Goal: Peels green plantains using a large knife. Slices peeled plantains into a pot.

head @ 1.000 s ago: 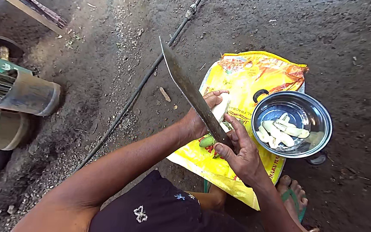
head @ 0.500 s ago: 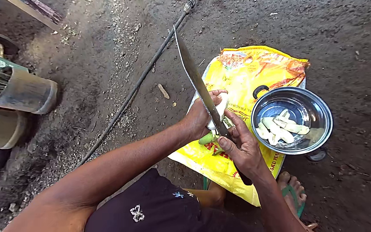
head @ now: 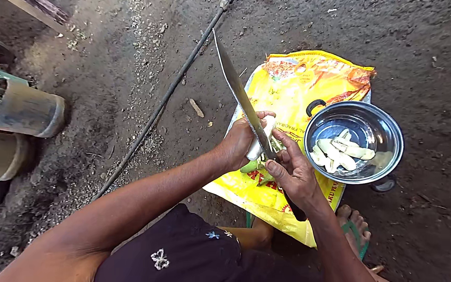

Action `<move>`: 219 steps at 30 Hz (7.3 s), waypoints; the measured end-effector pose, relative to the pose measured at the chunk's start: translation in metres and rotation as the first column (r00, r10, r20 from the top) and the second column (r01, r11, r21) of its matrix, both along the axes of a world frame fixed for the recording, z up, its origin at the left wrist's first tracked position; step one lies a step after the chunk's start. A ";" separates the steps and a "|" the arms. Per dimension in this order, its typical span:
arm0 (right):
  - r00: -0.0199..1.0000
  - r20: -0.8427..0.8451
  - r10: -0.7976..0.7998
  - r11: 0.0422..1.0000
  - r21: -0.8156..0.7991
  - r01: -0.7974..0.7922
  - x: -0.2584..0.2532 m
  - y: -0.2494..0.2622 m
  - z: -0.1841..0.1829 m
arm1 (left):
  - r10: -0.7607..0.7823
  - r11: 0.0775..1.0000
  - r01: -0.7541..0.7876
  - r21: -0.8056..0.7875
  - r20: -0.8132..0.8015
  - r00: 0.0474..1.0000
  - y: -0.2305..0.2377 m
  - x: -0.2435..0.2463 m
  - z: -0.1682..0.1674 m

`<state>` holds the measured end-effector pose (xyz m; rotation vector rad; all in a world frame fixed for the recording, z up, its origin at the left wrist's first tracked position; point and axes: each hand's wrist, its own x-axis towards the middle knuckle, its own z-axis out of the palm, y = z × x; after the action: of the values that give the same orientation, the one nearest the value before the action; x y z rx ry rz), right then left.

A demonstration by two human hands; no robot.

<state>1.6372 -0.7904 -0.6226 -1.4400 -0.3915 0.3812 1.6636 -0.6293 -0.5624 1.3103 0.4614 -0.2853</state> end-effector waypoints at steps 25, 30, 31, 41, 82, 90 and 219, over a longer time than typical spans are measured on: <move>0.981 -0.192 0.032 0.997 0.082 -0.016 0.009 0.001 -0.016 | -0.140 0.978 0.151 0.147 -0.083 0.987 0.017 -0.014 -0.001; 0.985 -0.120 0.125 0.992 0.020 -0.124 0.004 0.004 -0.007 | 0.008 1.000 -0.006 0.026 -0.100 0.995 0.027 -0.006 -0.008; 0.986 -0.099 0.135 0.991 -0.004 -0.136 0.002 0.005 -0.006 | 0.028 1.000 -0.028 0.003 -0.095 0.995 0.028 -0.005 -0.010; 0.983 -0.025 0.180 0.978 -0.099 -0.181 -0.002 0.009 -0.006 | 0.066 0.998 -0.066 0.008 -0.089 0.994 0.028 -0.005 -0.011; 0.994 -0.073 0.078 0.995 -0.055 -0.083 0.002 0.007 -0.019 | 0.054 0.998 -0.055 -0.005 -0.127 0.990 0.013 -0.013 -0.010; 0.983 -0.145 0.114 0.992 -0.033 -0.120 0.006 0.004 -0.023 | 0.005 0.996 0.006 0.083 -0.136 0.991 0.012 -0.017 -0.008; 0.998 -0.063 -0.022 0.997 -0.070 0.018 -0.019 0.033 -0.019 | 0.274 0.961 -0.270 0.061 -0.082 0.958 0.005 -0.033 -0.020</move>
<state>1.6180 -0.7572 -0.6413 -1.4942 -0.3146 0.4270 1.6311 -0.6244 -0.5824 1.2678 0.7219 -0.1025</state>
